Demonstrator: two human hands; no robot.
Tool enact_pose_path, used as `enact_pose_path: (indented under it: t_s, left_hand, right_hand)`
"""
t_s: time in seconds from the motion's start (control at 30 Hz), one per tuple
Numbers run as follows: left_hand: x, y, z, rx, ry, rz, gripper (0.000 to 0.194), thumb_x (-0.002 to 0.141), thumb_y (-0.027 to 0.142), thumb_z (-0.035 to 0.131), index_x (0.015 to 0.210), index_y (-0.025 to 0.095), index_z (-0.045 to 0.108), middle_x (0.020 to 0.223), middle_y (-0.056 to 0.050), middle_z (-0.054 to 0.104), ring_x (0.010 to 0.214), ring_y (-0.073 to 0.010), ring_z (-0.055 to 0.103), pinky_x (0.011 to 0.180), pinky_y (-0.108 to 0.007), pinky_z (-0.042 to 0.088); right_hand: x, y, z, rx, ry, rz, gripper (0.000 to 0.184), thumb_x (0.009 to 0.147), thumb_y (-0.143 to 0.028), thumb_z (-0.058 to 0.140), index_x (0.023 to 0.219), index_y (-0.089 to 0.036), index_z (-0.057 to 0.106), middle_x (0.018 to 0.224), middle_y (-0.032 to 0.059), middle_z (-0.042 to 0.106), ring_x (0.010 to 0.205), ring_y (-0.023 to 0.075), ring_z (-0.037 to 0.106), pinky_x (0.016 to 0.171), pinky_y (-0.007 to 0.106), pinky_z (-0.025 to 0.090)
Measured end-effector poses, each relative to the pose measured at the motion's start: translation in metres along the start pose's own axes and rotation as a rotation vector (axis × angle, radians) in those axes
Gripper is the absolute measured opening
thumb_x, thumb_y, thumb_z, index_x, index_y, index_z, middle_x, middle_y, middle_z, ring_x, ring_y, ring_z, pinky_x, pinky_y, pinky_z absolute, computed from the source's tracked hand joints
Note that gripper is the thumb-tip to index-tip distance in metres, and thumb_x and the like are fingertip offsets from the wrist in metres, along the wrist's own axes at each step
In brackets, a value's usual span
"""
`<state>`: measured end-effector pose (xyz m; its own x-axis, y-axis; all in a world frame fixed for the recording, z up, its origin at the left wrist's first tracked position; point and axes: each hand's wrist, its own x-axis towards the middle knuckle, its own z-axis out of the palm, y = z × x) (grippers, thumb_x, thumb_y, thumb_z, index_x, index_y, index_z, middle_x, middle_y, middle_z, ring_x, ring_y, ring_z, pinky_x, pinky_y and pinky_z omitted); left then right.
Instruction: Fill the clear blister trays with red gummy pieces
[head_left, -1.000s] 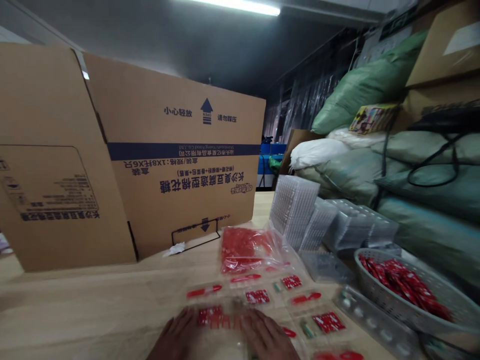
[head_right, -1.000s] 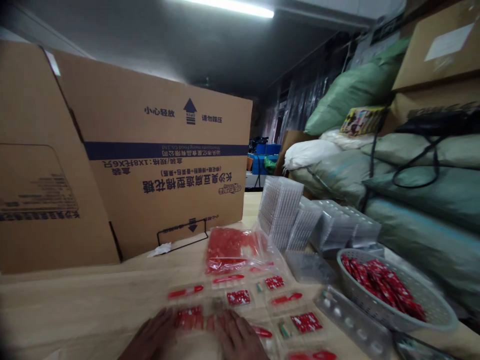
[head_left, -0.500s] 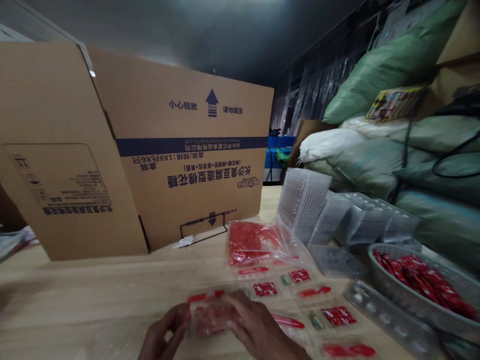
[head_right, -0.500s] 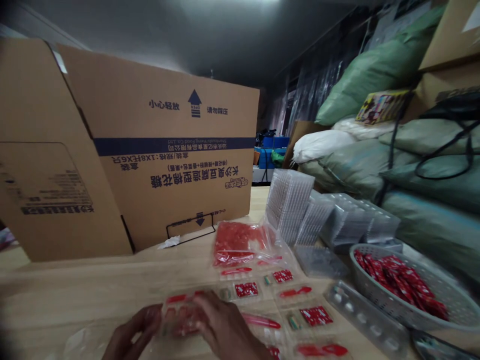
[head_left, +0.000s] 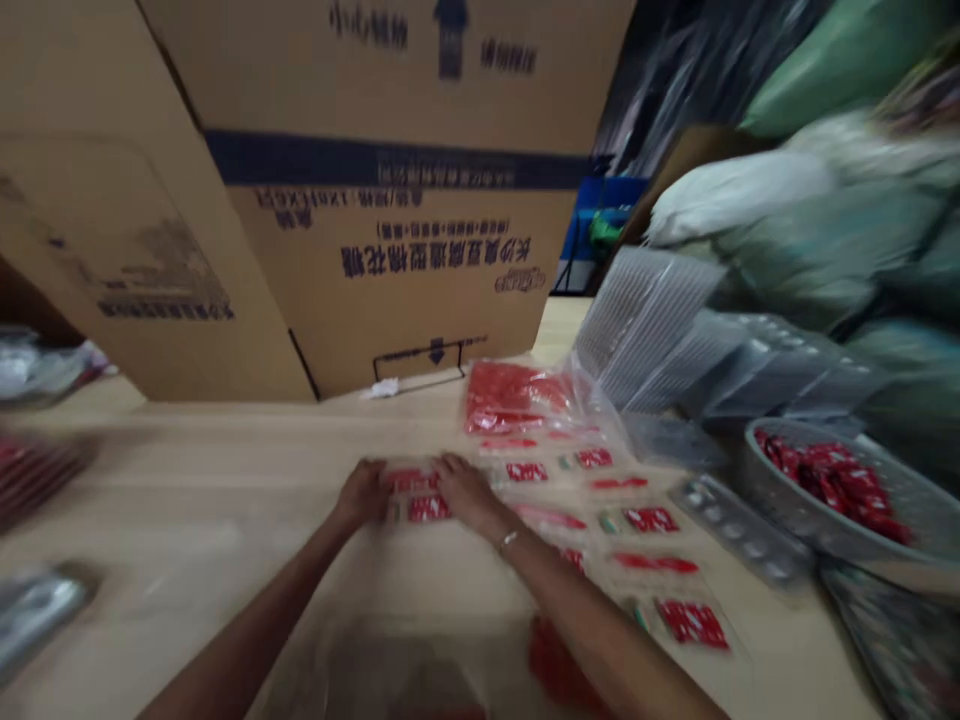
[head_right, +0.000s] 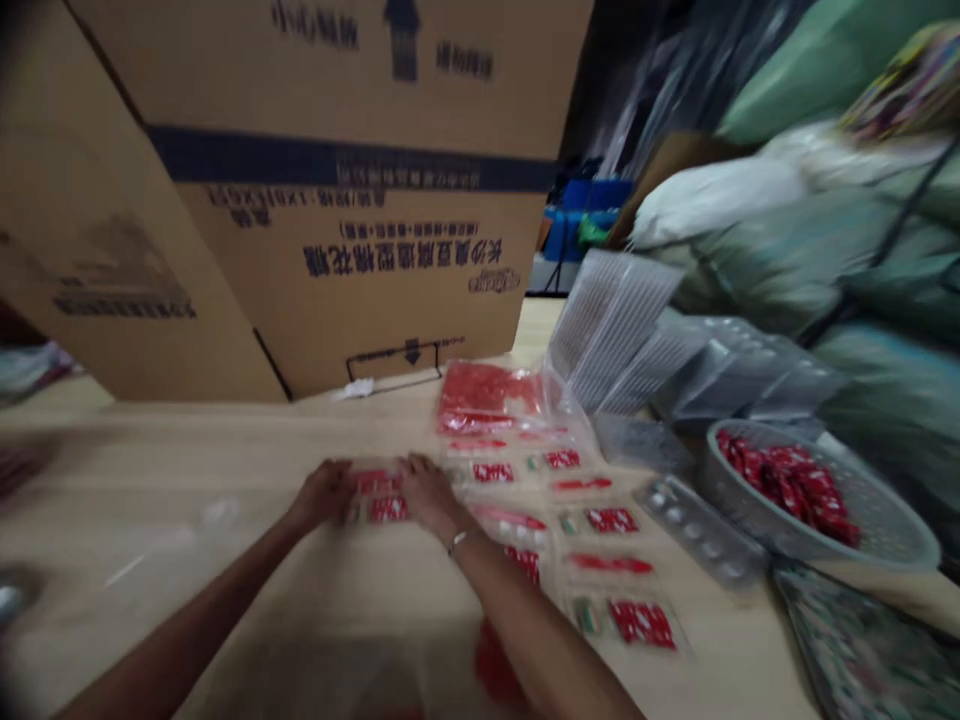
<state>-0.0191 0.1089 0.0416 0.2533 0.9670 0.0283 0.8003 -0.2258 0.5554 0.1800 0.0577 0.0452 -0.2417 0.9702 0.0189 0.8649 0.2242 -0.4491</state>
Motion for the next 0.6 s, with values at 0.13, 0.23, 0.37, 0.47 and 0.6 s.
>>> enact_pose_path:
  t_s: [0.13, 0.23, 0.37, 0.47, 0.6]
  left_hand:
    - [-0.062, 0.002, -0.008, 0.012, 0.029, 0.09, 0.045, 0.091, 0.026, 0.048, 0.134, 0.014, 0.043, 0.137, -0.015, 0.049, 0.109, -0.0225, 0.061, 0.094, -0.039, 0.049]
    - [-0.148, 0.001, -0.007, 0.03, -0.056, 0.253, 0.037, 0.084, 0.034, 0.06, 0.12, 0.023, 0.059, 0.123, -0.009, 0.064, 0.115, -0.026, 0.059, 0.102, -0.041, 0.046]
    - [-0.222, -0.02, 0.016, 0.253, -0.307, 0.695, 0.044, 0.073, 0.042, 0.073, 0.114, 0.028, 0.065, 0.12, -0.007, 0.07, 0.107, -0.0297, 0.065, 0.089, -0.036, 0.056]
    - [-0.225, -0.031, 0.032, 0.371, -0.257, 0.744, 0.056, 0.069, 0.044, 0.076, 0.121, 0.026, 0.061, 0.124, -0.009, 0.067, 0.11, -0.0317, 0.064, 0.09, -0.037, 0.056]
    - [-0.211, -0.037, 0.043, 0.403, -0.123, 0.814, 0.043, 0.075, 0.035, 0.071, 0.117, 0.031, 0.062, 0.121, -0.004, 0.069, 0.106, -0.0268, 0.066, 0.086, -0.032, 0.055]
  right_hand:
    - [-0.053, -0.016, -0.007, -0.005, 0.015, -0.006, 0.049, 0.093, -0.011, 0.043, 0.142, -0.011, 0.039, 0.153, 0.017, 0.029, 0.142, 0.0292, 0.021, 0.115, 0.05, 0.019]
    - [-0.125, -0.033, -0.005, 0.066, -0.043, -0.227, 0.039, 0.094, -0.023, 0.049, 0.133, -0.022, 0.049, 0.14, 0.0073, 0.05, 0.132, 0.0235, 0.04, 0.111, 0.043, 0.03]
    - [-0.192, -0.047, 0.016, 0.089, -0.265, -0.405, 0.04, 0.09, -0.043, 0.058, 0.125, -0.024, 0.054, 0.14, 0.0064, 0.052, 0.131, 0.0256, 0.042, 0.109, 0.042, 0.033]
    - [-0.197, -0.037, 0.017, 0.096, -0.179, -0.288, 0.047, 0.088, -0.041, 0.062, 0.13, -0.024, 0.051, 0.141, 0.0063, 0.05, 0.131, 0.0247, 0.042, 0.109, 0.04, 0.033]
    - [-0.179, 0.006, -0.007, -0.102, 0.061, 0.098, 0.027, 0.09, -0.017, 0.056, 0.117, -0.019, 0.063, 0.123, 0.009, 0.062, 0.116, 0.0241, 0.053, 0.102, 0.039, 0.04]
